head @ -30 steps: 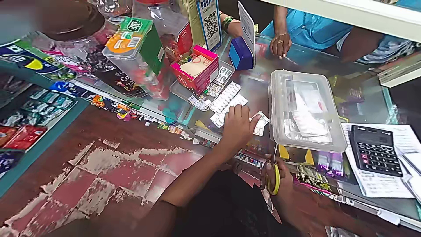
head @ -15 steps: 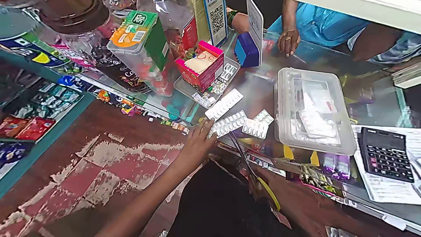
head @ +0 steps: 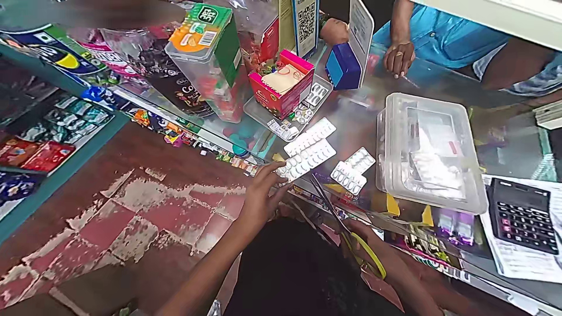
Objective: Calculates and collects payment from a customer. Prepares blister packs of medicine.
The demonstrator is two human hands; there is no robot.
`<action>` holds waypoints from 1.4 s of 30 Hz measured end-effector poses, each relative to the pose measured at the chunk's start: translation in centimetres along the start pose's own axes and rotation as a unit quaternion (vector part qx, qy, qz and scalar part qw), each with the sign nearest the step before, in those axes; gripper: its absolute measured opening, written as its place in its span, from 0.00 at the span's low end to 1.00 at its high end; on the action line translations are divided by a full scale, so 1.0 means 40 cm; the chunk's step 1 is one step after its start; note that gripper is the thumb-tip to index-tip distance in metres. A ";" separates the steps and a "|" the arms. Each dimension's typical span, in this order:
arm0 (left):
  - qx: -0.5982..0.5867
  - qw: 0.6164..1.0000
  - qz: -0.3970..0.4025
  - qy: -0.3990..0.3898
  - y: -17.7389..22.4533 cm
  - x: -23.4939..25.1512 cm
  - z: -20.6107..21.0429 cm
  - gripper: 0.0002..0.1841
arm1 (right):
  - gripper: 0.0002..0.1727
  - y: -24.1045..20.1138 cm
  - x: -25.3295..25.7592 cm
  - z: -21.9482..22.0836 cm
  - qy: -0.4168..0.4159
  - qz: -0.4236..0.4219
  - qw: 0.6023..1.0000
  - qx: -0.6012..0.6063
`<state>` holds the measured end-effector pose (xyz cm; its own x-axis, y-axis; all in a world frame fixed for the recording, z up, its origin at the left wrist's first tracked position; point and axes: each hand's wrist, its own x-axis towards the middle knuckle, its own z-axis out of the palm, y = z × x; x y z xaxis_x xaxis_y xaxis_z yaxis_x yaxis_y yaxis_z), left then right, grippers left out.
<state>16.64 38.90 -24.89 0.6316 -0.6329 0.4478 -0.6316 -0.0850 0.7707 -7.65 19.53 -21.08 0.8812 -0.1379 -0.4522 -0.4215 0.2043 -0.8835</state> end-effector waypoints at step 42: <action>0.004 0.998 0.056 -0.041 0.033 -0.037 0.068 0.11 | 0.26 0.010 0.089 -0.006 0.002 -0.034 0.999 0.013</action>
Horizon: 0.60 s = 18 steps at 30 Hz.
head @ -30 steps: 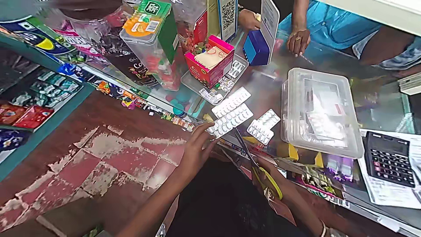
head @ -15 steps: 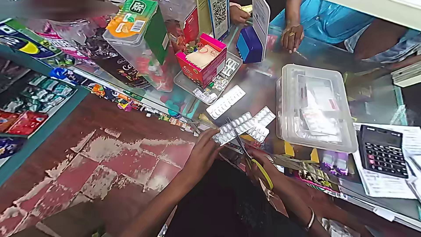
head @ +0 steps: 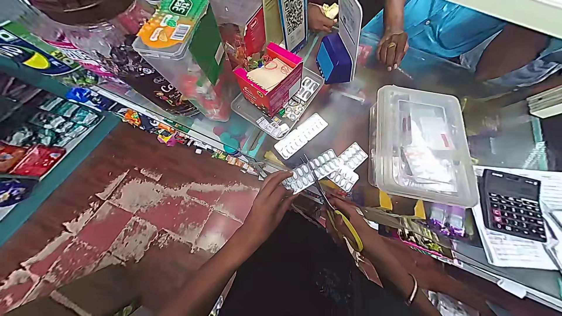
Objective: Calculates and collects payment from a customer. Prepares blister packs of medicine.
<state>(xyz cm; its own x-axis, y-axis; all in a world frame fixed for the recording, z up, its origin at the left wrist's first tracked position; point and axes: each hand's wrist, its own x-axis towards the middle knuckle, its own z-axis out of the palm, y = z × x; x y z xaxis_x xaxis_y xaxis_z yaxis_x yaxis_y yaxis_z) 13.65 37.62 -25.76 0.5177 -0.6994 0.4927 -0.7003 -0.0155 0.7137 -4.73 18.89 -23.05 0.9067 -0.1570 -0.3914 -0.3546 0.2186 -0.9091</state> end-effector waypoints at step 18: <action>0.004 1.000 0.002 0.008 0.001 0.003 0.012 0.11 | 0.31 -0.009 -0.006 -0.002 0.015 0.020 1.000 -0.002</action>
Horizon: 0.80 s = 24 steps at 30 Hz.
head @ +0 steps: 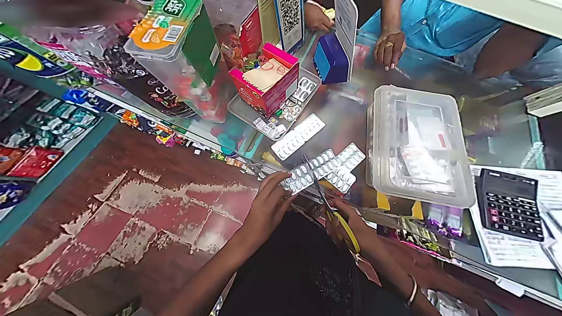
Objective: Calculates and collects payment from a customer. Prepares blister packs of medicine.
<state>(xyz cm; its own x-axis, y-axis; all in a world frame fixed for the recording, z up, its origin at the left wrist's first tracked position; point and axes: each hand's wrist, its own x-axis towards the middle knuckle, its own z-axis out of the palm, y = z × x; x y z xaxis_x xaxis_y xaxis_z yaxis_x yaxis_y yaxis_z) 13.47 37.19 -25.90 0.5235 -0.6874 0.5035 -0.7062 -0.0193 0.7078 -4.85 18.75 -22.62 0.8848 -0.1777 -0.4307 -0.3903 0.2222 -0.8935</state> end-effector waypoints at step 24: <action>-0.010 1.000 -0.007 -0.012 0.001 0.005 -0.003 0.11 | 0.24 -0.003 -0.006 0.001 0.028 0.002 0.999 -0.017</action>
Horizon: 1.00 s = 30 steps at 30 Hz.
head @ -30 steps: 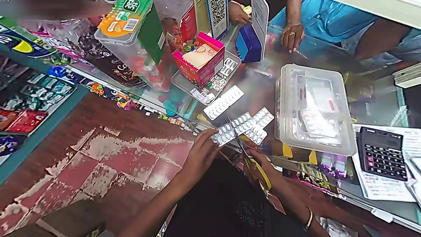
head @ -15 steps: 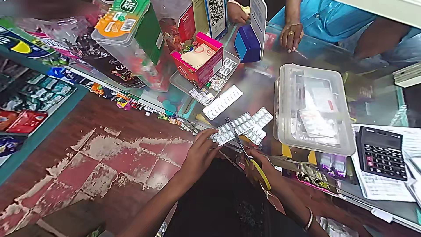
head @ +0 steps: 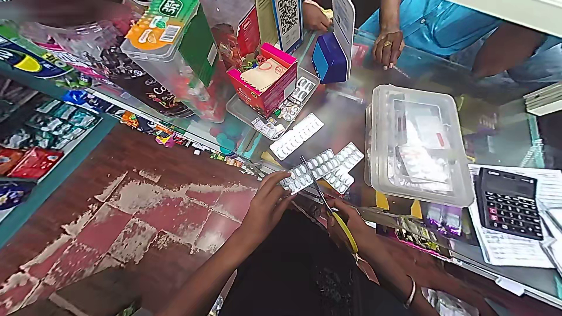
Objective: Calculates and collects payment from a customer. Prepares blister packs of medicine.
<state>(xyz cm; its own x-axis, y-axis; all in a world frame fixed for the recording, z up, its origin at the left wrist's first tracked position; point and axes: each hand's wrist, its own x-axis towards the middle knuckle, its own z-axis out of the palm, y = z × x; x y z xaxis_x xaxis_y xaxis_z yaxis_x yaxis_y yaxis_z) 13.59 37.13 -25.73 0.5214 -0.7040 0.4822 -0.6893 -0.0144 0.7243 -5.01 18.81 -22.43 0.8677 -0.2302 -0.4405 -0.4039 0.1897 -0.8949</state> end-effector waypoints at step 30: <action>0.228 0.960 -0.111 -0.118 0.030 0.079 -0.023 0.14 | 0.27 0.043 -0.044 -0.008 0.004 -0.010 1.000 0.027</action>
<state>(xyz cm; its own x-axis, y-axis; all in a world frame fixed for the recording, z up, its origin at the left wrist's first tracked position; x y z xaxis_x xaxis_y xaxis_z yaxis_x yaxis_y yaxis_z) 14.88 35.52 -22.89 0.5899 -0.7881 0.1760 -0.7507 -0.4550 0.4790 -7.33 19.25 -23.20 0.8729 -0.2412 -0.4241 -0.3710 0.2363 -0.8980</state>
